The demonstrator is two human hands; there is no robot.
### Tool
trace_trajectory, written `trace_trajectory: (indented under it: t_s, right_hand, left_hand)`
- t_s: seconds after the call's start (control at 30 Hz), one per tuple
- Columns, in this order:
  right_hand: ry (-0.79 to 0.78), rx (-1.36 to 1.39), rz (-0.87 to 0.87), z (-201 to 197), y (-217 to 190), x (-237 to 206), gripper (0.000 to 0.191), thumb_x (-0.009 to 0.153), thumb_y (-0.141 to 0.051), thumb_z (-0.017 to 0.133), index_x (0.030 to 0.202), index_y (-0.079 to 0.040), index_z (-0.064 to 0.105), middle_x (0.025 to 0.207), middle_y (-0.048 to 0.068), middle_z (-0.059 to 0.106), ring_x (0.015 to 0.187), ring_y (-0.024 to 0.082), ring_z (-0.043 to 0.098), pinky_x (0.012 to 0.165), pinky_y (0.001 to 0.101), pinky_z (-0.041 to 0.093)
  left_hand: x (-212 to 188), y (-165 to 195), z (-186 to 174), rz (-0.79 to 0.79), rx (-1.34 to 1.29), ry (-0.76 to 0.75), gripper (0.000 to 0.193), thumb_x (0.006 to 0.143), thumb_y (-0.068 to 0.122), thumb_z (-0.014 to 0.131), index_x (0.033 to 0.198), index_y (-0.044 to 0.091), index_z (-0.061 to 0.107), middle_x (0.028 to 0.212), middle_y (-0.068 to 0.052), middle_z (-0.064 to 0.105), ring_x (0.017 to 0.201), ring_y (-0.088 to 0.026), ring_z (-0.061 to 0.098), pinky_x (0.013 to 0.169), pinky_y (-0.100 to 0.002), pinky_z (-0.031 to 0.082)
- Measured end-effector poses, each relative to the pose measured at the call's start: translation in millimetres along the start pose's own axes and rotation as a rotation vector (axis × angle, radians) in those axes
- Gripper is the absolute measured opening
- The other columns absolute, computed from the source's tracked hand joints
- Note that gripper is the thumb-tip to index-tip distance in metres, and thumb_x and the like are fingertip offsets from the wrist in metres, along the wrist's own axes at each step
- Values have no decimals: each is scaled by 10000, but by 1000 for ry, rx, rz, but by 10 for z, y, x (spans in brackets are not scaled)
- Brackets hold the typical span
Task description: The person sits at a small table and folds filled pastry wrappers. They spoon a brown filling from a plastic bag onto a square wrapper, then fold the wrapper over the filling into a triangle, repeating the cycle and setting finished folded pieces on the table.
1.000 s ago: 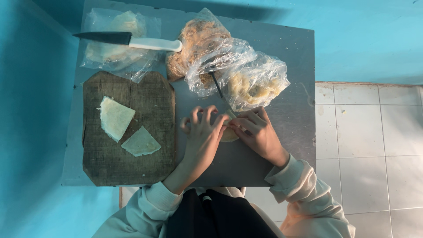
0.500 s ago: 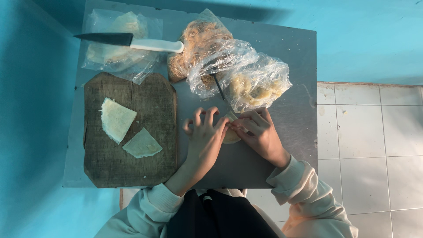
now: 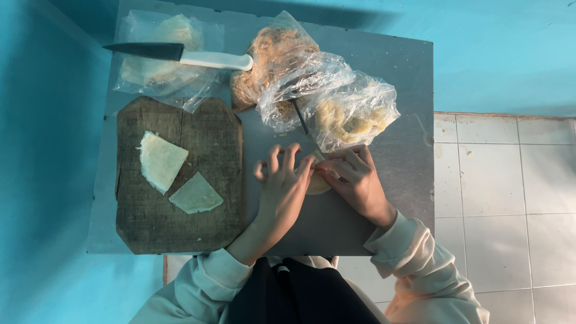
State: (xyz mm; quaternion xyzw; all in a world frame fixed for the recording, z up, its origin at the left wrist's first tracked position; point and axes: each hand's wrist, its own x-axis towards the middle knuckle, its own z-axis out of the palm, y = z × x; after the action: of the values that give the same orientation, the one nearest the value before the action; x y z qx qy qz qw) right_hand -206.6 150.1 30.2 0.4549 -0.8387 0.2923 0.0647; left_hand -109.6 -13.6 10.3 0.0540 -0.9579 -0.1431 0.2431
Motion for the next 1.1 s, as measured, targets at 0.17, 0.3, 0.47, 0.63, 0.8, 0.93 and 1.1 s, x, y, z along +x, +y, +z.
trace_trajectory:
  t_s: [0.17,0.3,0.47,0.63,0.8,0.93,1.1]
  right_hand:
    - [10,-9,-2,21,13,0,292,820,-66,807,1105,-105,757,1130,57,697,1039,288,578,941,392,516]
    - [25,-29,3,41,7,6,292,839,-71,812,1124,-96,754,1124,67,694,1046,293,580,941,400,509]
    - [52,-45,-19,56,19,4,326,802,-72,812,1120,-128,762,1103,54,704,1046,297,582,946,397,509]
    - [48,-102,-18,66,14,30,320,831,-86,812,1145,-128,766,1103,53,701,1039,290,583,941,396,508]
    - [40,-122,-15,68,-22,46,327,827,-141,814,1141,-74,751,1114,84,696,1041,318,574,931,419,500]
    - [70,-111,48,103,-51,37,262,854,-124,806,1109,-87,764,1094,79,698,1035,310,595,918,408,516]
    - [135,-86,72,115,-131,37,238,846,-112,806,1075,-73,752,1060,88,703,993,312,619,885,410,532]
  left_hand:
    - [14,0,-42,9,5,3,274,919,221,744,1186,238,686,1308,-3,556,1282,-253,471,1020,-470,282]
    - [22,-8,-64,-9,-15,14,301,905,235,763,1195,232,680,1324,-16,550,1282,-265,467,1020,-480,287]
    - [14,-21,-84,-1,5,-4,334,905,247,766,1219,192,663,1329,-32,546,1291,-268,462,1019,-478,291]
    - [7,-17,-89,-25,-16,-66,298,900,260,763,1150,173,627,1351,-62,529,1305,-282,452,1004,-490,288]
    - [-21,-37,-111,-27,-25,-29,318,904,256,742,1192,169,638,1368,-65,520,1304,-292,446,1002,-492,291]
    - [-70,-28,-115,-29,-17,-17,286,925,267,728,1181,174,641,1362,-65,526,1301,-294,449,1008,-499,293]
    - [-116,-26,-103,-28,24,0,311,926,304,726,1184,151,645,1356,-84,539,1301,-304,453,1018,-508,300]
